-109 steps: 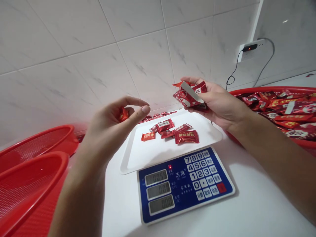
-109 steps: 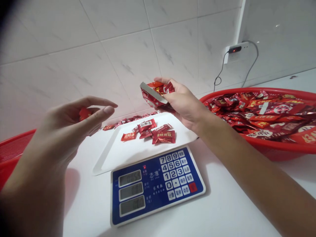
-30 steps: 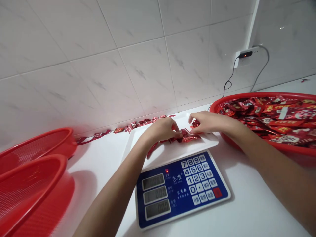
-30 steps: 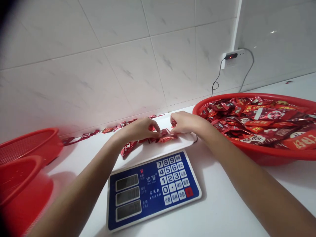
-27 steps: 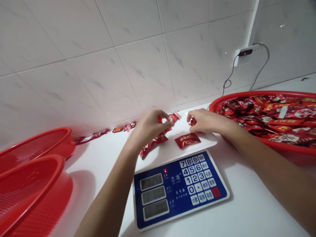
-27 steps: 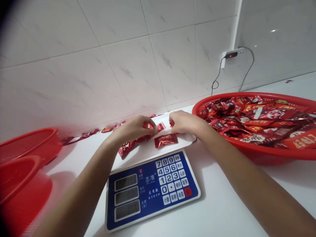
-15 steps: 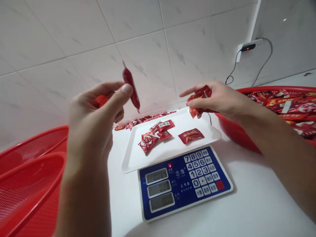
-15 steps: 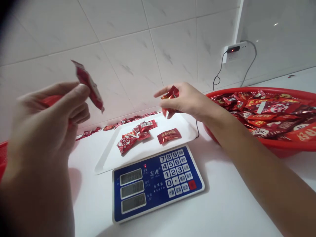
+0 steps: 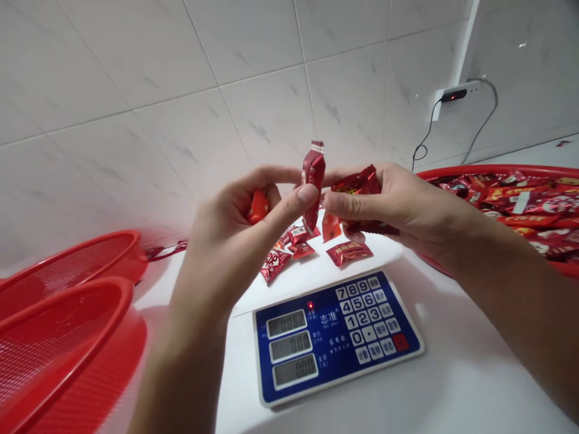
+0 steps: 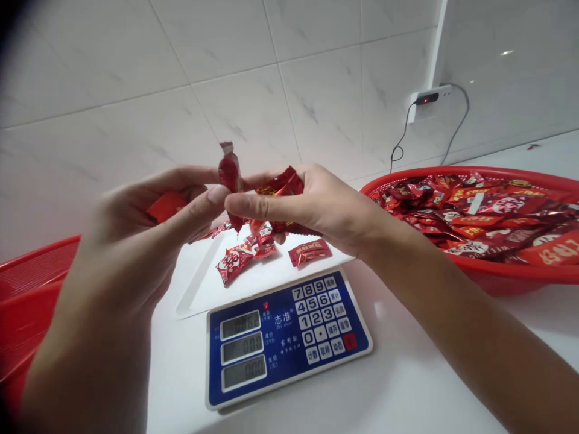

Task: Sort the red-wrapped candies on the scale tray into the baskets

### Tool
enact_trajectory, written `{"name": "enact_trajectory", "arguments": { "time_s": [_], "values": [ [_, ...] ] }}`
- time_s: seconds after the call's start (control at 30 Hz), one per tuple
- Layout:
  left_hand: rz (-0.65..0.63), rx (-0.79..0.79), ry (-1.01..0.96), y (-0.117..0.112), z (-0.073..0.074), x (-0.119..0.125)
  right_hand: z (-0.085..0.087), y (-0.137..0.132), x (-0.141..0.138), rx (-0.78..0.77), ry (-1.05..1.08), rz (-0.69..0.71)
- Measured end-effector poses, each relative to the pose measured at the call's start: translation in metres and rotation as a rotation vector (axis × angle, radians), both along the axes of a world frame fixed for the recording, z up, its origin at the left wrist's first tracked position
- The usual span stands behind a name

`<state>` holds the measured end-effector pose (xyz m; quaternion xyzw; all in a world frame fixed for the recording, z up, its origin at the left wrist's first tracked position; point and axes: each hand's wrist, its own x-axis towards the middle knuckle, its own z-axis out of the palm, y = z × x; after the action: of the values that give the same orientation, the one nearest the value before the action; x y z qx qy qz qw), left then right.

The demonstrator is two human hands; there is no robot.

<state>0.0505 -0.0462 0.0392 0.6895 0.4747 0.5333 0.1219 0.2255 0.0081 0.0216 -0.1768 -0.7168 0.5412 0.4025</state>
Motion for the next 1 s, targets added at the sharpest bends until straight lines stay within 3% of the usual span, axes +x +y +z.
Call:
{"name": "enact_trajectory", "arguments": {
  "time_s": [0.23, 0.37, 0.57, 0.73, 0.8, 0.93, 1.0],
  "values": [
    [0.012, -0.171, 0.155, 0.012, -0.008, -0.003, -0.019, 0.023, -0.014, -0.13, 0.035, 0.14],
    [-0.054, -0.295, 0.145, 0.024, -0.014, -0.011, -0.021, 0.032, -0.011, -0.076, -0.024, 0.143],
    [-0.057, -0.379, 0.214, 0.036, -0.021, -0.023, -0.014, 0.039, 0.0, -0.036, 0.056, -0.081],
    [0.006, -0.449, 0.647, 0.031, -0.02, -0.021, -0.009, 0.047, 0.01, -0.049, 0.135, -0.228],
    [0.032, -0.377, 0.703, 0.029, -0.018, -0.02, -0.007, 0.047, 0.012, -0.029, 0.135, -0.265],
    [0.175, -0.002, 0.489, 0.022, -0.011, -0.02, -0.001, 0.041, 0.015, -0.005, 0.119, -0.33],
    [0.183, 0.073, 0.409, 0.018, -0.007, -0.021, 0.0, 0.039, 0.016, 0.0, 0.109, -0.364]
  ]
}}
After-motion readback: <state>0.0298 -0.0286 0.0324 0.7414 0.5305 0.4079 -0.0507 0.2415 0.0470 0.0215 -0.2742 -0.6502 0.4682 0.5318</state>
